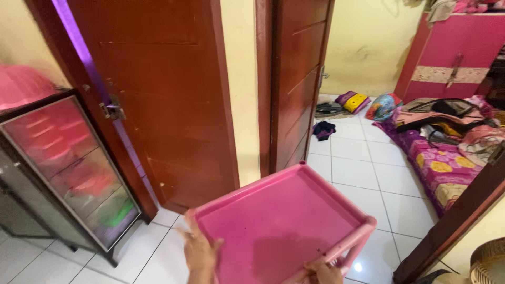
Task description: The person assembles a black metal clothes rack by inserting and tightening bolts at the joints of the frame. They handle the rack frame, bolts, and nuts, securing the vertical and horizontal bars together on a tiled floor.
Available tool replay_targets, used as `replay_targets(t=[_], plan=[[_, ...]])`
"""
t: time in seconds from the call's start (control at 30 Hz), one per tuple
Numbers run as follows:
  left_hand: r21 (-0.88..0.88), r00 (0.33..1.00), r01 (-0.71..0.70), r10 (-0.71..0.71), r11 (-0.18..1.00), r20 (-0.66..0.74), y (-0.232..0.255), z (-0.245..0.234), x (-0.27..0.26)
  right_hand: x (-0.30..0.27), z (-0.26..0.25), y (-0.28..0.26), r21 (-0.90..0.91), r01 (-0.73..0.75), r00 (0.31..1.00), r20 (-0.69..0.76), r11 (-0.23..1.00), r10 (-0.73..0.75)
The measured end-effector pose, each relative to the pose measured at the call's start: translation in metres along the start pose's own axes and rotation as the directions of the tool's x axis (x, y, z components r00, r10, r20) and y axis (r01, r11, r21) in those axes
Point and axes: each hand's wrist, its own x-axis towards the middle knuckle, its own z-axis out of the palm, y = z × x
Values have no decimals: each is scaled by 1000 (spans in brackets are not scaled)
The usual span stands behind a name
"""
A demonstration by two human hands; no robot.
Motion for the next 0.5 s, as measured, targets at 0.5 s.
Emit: replay_targets(t=[0.5], plan=[[49, 980, -17, 6, 999, 199, -39, 0, 107, 20, 165, 17, 72, -146, 983, 125, 987, 136]])
